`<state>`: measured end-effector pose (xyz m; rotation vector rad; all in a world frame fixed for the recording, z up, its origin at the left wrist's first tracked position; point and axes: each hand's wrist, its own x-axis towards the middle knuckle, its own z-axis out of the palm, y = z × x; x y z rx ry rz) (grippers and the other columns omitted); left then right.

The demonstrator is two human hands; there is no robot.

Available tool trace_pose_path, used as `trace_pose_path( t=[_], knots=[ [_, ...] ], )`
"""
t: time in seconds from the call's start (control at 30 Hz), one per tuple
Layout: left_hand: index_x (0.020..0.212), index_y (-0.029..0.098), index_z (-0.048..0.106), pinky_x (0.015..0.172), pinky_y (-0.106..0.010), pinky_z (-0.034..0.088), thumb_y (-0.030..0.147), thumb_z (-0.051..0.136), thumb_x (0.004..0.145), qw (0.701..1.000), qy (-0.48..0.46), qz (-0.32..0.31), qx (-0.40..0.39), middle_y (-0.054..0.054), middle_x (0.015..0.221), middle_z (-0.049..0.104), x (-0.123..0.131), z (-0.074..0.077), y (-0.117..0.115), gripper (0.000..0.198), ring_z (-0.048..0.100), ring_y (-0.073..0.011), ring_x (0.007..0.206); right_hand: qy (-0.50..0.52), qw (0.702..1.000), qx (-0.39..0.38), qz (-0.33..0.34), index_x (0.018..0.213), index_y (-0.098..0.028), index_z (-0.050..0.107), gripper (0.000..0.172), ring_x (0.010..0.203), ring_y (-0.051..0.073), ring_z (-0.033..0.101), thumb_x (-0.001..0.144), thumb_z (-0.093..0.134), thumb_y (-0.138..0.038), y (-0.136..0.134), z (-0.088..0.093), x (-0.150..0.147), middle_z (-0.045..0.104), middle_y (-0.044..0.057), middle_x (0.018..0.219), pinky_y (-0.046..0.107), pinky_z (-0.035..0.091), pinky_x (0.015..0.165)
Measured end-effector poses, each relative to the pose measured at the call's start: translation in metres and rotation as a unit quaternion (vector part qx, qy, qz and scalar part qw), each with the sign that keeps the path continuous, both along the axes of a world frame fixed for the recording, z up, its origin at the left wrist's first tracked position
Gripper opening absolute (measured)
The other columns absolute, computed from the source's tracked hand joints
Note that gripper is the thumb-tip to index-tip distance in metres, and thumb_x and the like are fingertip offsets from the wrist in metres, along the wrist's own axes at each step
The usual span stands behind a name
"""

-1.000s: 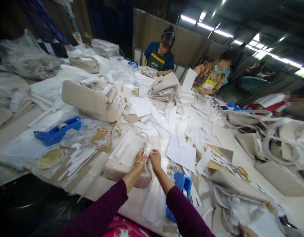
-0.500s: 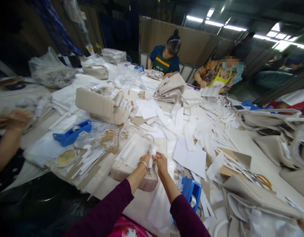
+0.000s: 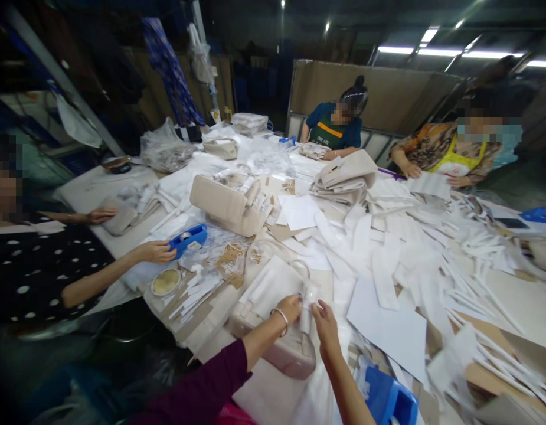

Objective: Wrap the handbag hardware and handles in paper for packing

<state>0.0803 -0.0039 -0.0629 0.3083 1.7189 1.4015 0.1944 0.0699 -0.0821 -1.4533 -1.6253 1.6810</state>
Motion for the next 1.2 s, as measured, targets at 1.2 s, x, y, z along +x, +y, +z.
trace_pose_path(
  t=[1.2],
  knots=[
    [0.074,0.023,0.050,0.054,-0.026,0.032,0.020,0.044,0.073,0.765,0.598,-0.136,-0.196,0.000,0.063,0.058,-0.176,0.134,-0.177,0.006,0.054,-0.0160,0.058,0.217,0.960,-0.099,0.144,0.092,-0.018,0.067,0.032,0.063,0.013,0.057,0.062,0.062,-0.027,-0.133,0.107,-0.174,0.070,0.004,0.085,0.028,0.043,0.062]
  ],
)
